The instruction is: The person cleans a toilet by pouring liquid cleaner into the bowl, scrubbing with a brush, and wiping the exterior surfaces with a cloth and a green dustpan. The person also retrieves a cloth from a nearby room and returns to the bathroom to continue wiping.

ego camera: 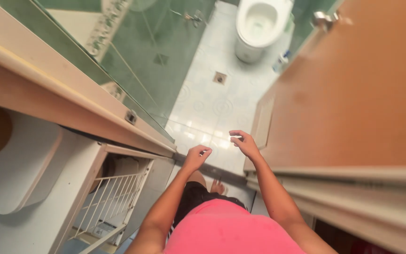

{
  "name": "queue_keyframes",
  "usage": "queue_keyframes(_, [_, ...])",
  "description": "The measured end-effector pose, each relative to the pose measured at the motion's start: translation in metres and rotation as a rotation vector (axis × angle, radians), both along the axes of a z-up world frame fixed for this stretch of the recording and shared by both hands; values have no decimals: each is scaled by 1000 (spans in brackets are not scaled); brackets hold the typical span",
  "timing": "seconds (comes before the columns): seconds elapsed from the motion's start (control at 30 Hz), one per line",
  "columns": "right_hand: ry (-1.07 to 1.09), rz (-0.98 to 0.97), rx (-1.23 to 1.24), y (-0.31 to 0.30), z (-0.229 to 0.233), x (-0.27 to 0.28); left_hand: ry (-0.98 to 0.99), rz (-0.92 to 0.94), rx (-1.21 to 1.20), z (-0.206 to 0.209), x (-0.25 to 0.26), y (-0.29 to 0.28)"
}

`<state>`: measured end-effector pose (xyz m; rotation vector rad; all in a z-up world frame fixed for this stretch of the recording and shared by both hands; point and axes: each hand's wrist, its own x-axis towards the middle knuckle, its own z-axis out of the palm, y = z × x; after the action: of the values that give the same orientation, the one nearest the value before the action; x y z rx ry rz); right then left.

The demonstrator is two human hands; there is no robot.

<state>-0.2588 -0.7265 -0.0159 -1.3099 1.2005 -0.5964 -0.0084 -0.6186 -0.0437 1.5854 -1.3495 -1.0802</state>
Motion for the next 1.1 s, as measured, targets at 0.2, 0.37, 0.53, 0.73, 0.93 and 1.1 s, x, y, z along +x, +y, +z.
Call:
queue_keyframes(0.2, [-77, 107, -27, -115, -1, 51, -31, 145, -33, 4, 10, -53])
queue_keyframes(0.37, [-77, 140, -21, -191, 12, 79, 153, 236, 27, 29, 27, -134])
queue_keyframes(0.53, [-81, 165, 6, -277, 23, 106, 93, 287, -14, 42, 56, -233])
queue_keyframes(0.73, [-125, 142, -75, -396, 85, 131, 55, 252, -46, 93, 96, -348])
queue_keyframes(0.93, [-231, 35, -193, -450, 132, 110, -15, 176, -220, 133, 120, -422])
queue_keyframes(1.1, [-166, -7, -113, -455, 143, 96, 74, 148, -167, 143, 124, -453])
